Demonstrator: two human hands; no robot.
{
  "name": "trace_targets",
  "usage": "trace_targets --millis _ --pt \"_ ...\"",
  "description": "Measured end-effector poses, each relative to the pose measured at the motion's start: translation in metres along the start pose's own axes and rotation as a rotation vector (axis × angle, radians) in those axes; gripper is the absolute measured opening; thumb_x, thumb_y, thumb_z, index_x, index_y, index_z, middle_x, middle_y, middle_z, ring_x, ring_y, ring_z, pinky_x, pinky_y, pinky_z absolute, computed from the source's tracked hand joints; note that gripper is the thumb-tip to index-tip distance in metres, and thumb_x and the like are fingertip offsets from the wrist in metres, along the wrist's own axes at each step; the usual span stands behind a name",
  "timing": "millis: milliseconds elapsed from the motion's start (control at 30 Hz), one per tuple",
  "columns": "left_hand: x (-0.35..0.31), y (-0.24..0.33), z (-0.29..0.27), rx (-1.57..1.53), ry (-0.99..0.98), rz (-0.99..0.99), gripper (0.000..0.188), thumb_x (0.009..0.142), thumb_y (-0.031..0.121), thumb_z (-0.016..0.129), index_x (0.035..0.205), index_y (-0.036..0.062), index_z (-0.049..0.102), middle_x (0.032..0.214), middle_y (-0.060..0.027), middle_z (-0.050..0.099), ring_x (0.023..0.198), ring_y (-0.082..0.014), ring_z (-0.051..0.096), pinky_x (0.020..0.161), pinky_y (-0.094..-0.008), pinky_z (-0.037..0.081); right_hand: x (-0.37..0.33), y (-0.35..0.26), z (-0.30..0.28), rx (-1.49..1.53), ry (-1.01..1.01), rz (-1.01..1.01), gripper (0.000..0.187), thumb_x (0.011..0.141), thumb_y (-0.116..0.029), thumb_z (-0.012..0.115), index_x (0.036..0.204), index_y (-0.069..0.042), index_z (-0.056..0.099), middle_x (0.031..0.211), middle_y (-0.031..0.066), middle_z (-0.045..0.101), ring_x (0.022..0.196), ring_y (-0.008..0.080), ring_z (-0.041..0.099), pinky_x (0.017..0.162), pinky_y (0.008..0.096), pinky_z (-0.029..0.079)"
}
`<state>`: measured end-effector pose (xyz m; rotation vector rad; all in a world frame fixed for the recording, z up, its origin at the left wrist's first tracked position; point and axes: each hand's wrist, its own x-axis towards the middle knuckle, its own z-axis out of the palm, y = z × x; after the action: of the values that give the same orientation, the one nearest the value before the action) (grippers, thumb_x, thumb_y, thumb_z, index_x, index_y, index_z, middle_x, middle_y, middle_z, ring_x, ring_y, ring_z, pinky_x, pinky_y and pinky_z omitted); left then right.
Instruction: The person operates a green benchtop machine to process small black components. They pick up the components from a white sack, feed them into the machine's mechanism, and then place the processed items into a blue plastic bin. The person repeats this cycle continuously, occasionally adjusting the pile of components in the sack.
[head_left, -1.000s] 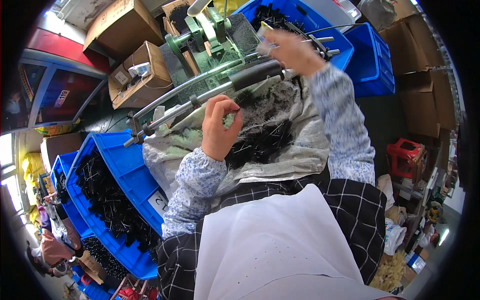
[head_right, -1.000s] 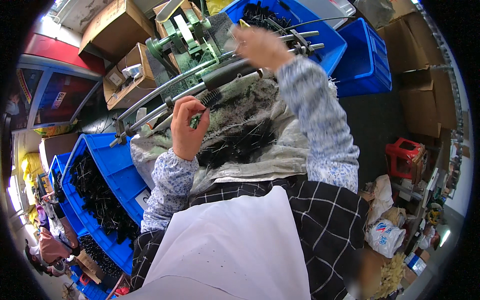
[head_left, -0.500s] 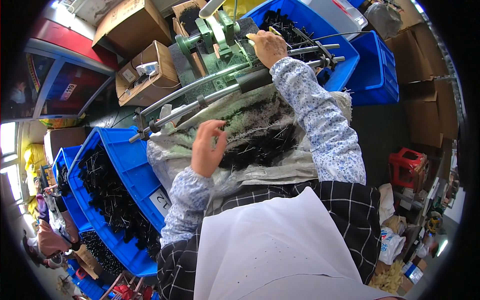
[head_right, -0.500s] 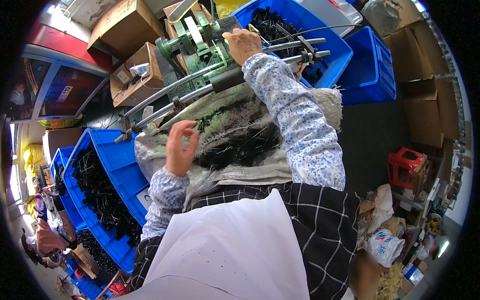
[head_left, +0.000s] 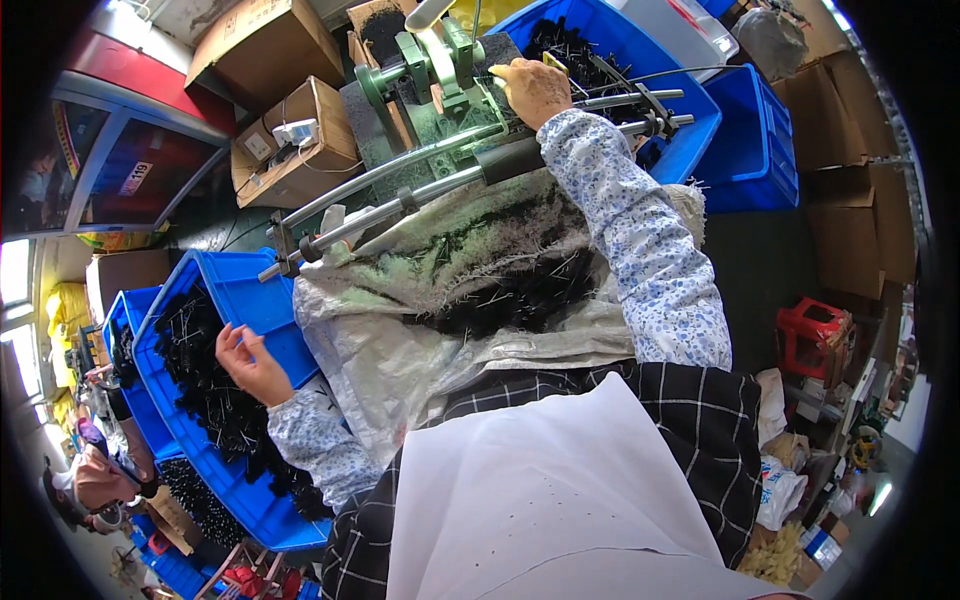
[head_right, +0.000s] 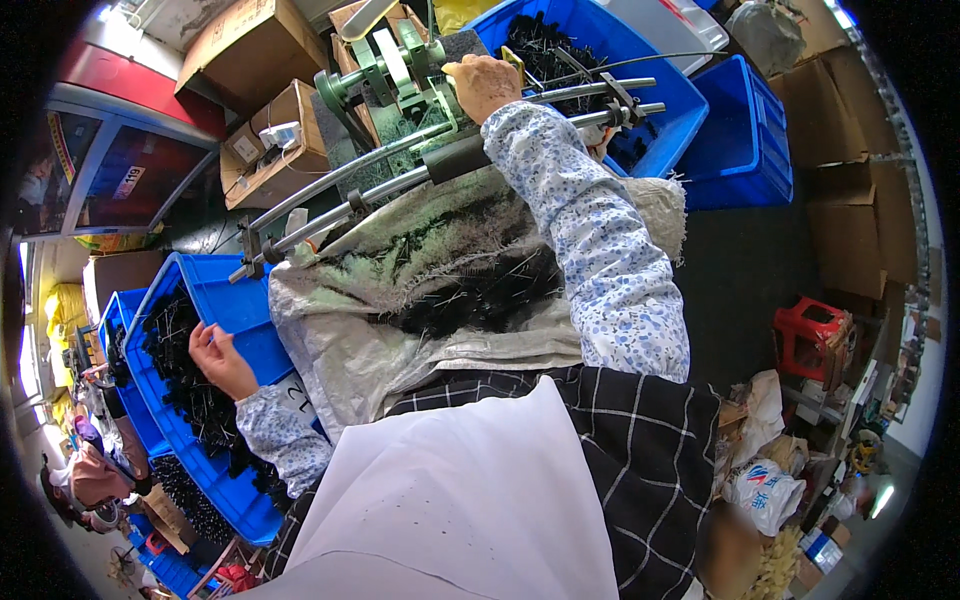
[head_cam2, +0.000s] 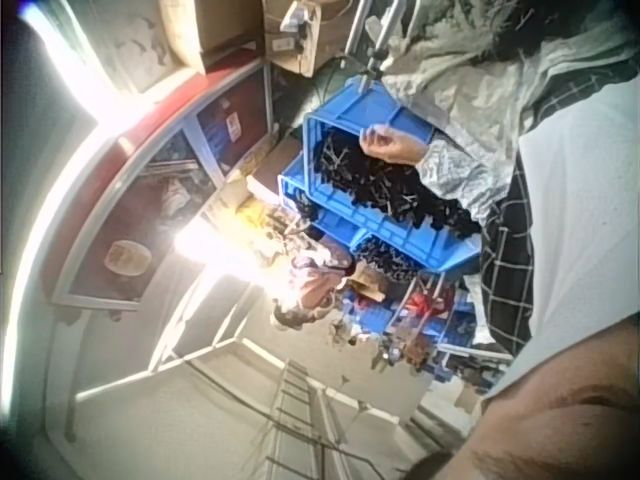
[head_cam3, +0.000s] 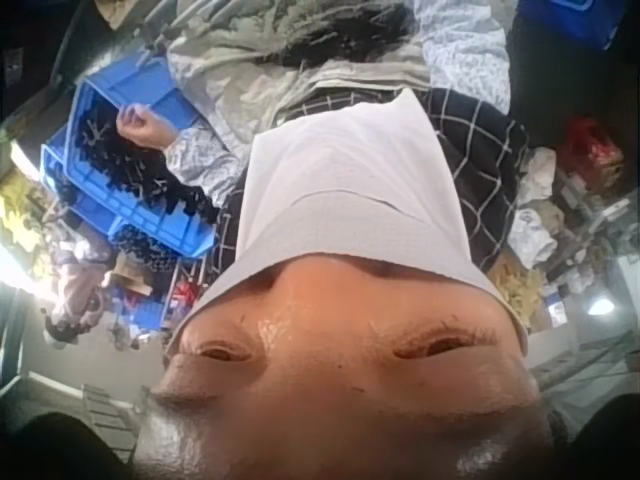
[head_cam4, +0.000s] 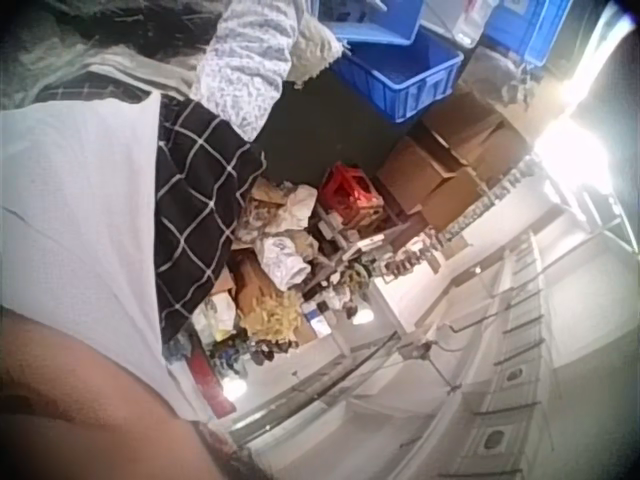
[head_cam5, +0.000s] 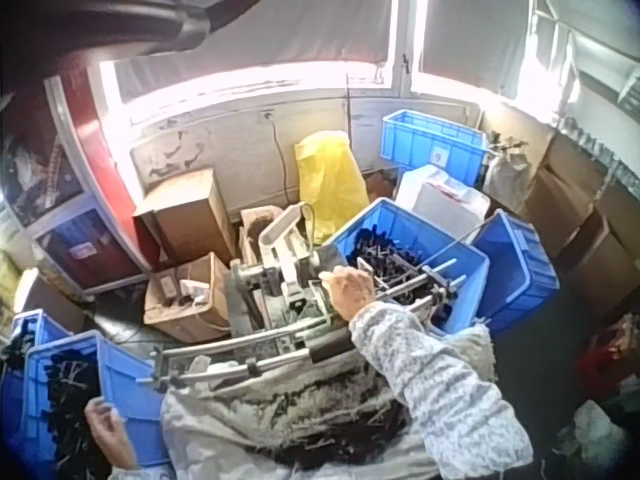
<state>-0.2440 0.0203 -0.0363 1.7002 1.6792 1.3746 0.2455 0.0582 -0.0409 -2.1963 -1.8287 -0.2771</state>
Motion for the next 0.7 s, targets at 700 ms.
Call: trace_targets --millis 700 --pt "0.022 -0.1 -0.052 0.18 -0.03 -0.248 0.026 0.09 0.016 0.051 0.112 0.0012 0.05 0.078 -0.0049 0.056 0.068 -0.0108 0.051 0.063 -0.0231 0.042 -0.012 0.008 -0.005 0.033 0.011 0.145 0.024 0.076 -0.025 0.06 0.095 -0.012 0.062 0.093 0.0069 0.064 0.096 0.0243 0.055 0.08 0.0423 0.041"
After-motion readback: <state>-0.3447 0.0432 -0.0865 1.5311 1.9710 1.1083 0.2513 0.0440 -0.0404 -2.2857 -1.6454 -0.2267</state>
